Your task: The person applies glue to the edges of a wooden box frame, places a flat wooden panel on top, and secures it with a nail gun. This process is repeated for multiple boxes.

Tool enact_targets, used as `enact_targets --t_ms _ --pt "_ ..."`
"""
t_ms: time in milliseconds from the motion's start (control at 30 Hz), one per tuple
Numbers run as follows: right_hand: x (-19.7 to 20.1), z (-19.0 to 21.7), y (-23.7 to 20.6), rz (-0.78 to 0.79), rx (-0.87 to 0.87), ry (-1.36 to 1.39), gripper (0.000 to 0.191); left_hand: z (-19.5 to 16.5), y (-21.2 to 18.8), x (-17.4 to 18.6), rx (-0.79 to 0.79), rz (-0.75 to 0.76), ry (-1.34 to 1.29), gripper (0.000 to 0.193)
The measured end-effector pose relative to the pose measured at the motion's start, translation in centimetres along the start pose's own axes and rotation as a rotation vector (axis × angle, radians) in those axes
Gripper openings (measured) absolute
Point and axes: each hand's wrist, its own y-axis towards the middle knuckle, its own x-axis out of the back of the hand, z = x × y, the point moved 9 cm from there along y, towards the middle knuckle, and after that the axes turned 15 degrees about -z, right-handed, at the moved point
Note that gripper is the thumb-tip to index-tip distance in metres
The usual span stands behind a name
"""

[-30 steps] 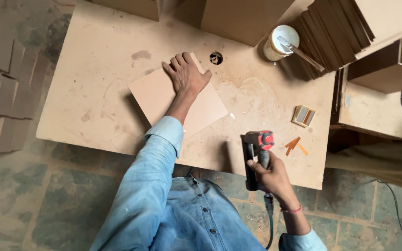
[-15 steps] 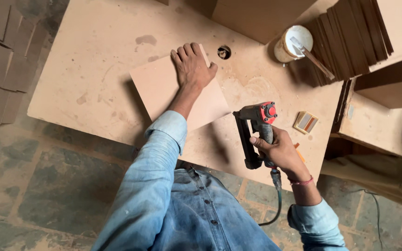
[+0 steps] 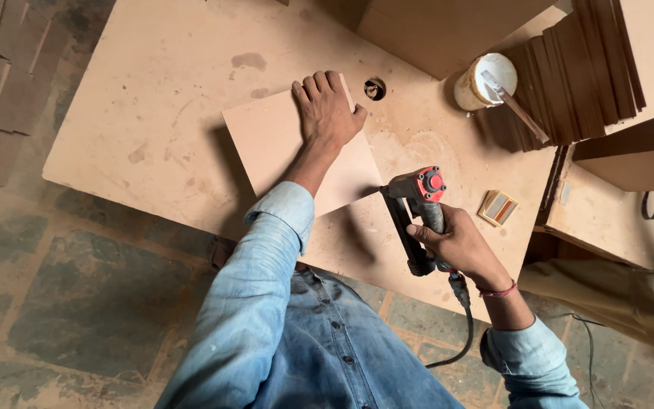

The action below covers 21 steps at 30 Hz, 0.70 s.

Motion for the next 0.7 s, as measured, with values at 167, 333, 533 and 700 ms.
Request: enact_targets --t_ms 167,333,533,700 --pt "-0.2 0.7 -0.6 -0.018 0.005 -0.010 0.026 0.1 0.0 0.3 0.011 -0.009 -0.047 0.079" --pt "-1.9 1.5 -2.2 -0.006 0.008 0.050 0.027 1.3 -0.9 1.0 0.004 0.049 -0.205 0.090" --pt "-6.1 2.6 -4.6 0.069 0.001 0.066 0.026 6.0 -9.5 4.4 -0.280 0.154 -0.221 0.084" --pt "-7.1 3.6 -5.3 0.017 0.023 -0.041 0.026 9.9 -12.4 7.3 -0.269 0.070 -0.243 0.074"
